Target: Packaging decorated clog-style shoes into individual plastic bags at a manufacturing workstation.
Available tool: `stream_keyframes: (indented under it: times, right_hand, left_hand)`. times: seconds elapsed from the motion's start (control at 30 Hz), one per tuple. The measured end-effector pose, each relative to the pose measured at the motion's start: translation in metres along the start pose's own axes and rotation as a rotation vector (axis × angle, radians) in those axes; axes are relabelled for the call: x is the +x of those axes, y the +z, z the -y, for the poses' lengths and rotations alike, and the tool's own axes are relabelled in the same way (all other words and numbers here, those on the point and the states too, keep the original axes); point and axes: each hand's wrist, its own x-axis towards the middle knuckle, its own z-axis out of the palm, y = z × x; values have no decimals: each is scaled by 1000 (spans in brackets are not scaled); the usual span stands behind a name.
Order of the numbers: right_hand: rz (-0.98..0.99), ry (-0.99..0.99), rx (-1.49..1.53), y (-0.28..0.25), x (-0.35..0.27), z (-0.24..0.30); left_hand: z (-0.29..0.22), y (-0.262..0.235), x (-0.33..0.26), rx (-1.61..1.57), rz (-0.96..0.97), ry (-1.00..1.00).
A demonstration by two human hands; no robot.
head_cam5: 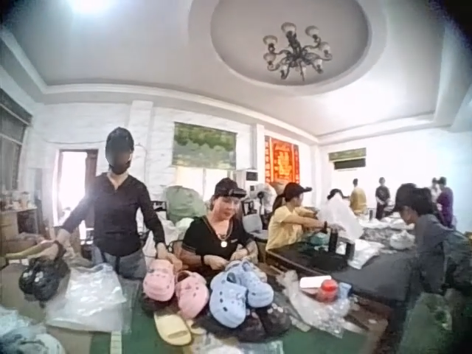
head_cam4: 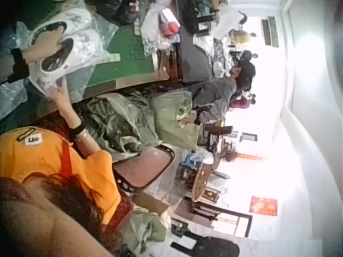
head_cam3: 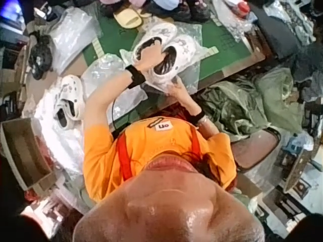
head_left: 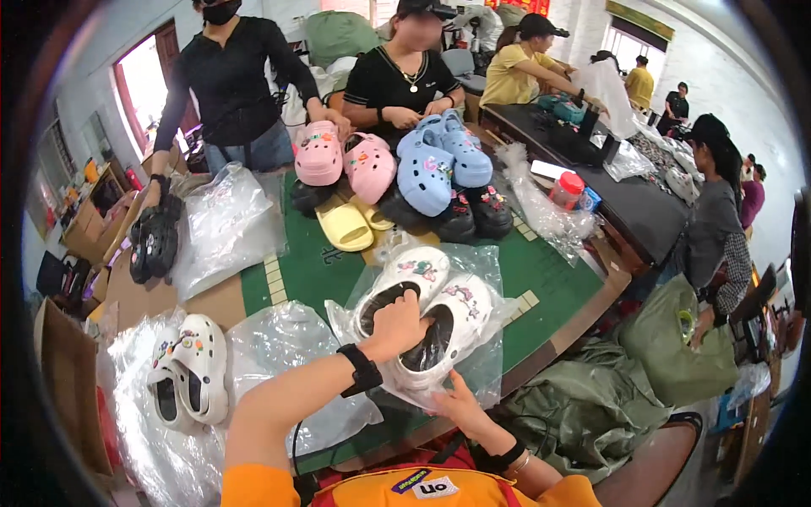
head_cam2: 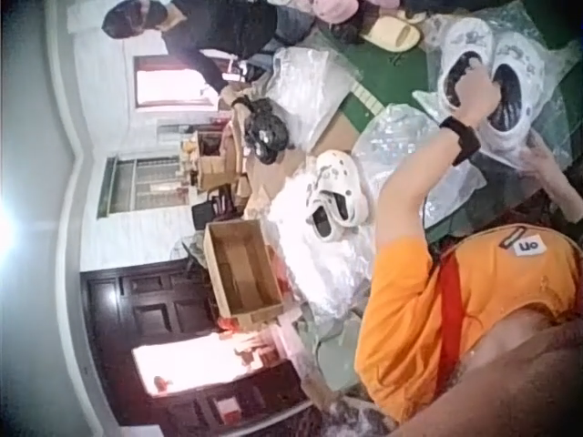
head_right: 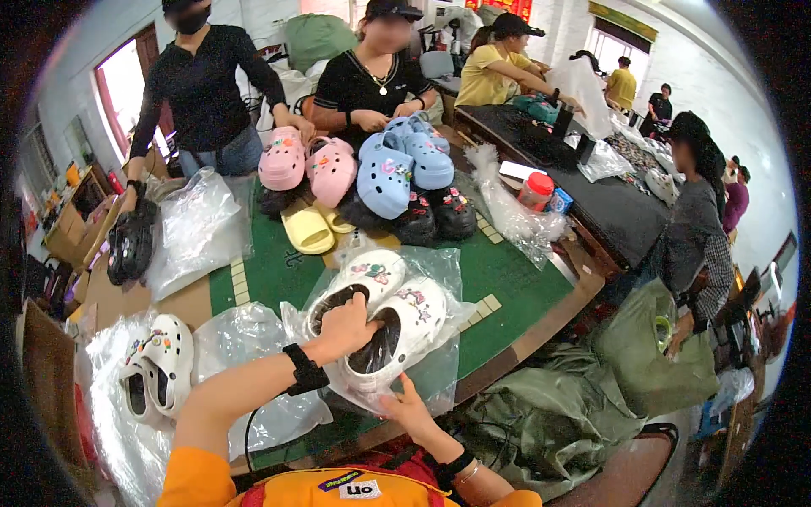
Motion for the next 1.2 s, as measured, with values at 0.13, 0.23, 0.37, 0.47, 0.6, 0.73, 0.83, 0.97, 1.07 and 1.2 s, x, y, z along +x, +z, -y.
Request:
stream_keyframes:
  times: [0.13,0.23,0.37,0.47,0.6,0.73,0.83,0.97,1.07,1.2]
  right_hand:
    - [45,-27,42,-10,1,-9]
    - [88,-20,147,-23,1,-25]
    - [25,69,259,-12,0,-13]
    - [39,53,329,-21,-3,-14]
    - [-10,-13,245,-21,-5,-9]
    - [115,-31,114,-4,5,-10]
    - [62,38,175,3,6,-9]
    - [50,94,292,-16,12,-16]
    - [66,133,370,-23,15,-17]
    - [86,88,411,-21,9,-14]
  left_hand:
    - [1,5,-3,-13,-48,34]
    - [5,11,-2,-29,-81,88]
    - [18,16,-4,-65,-165,199]
    - [17,20,5,-103,-176,250]
    - [3,17,3,-148,-240,206]
    - [15,1,4,-58,-102,55]
    - [26,-6,10,35,-18,123]
    - [26,9,17,57,-68,203]
    - [26,13,20,3,-98,225]
    - [28,16,25,-44,-138,265]
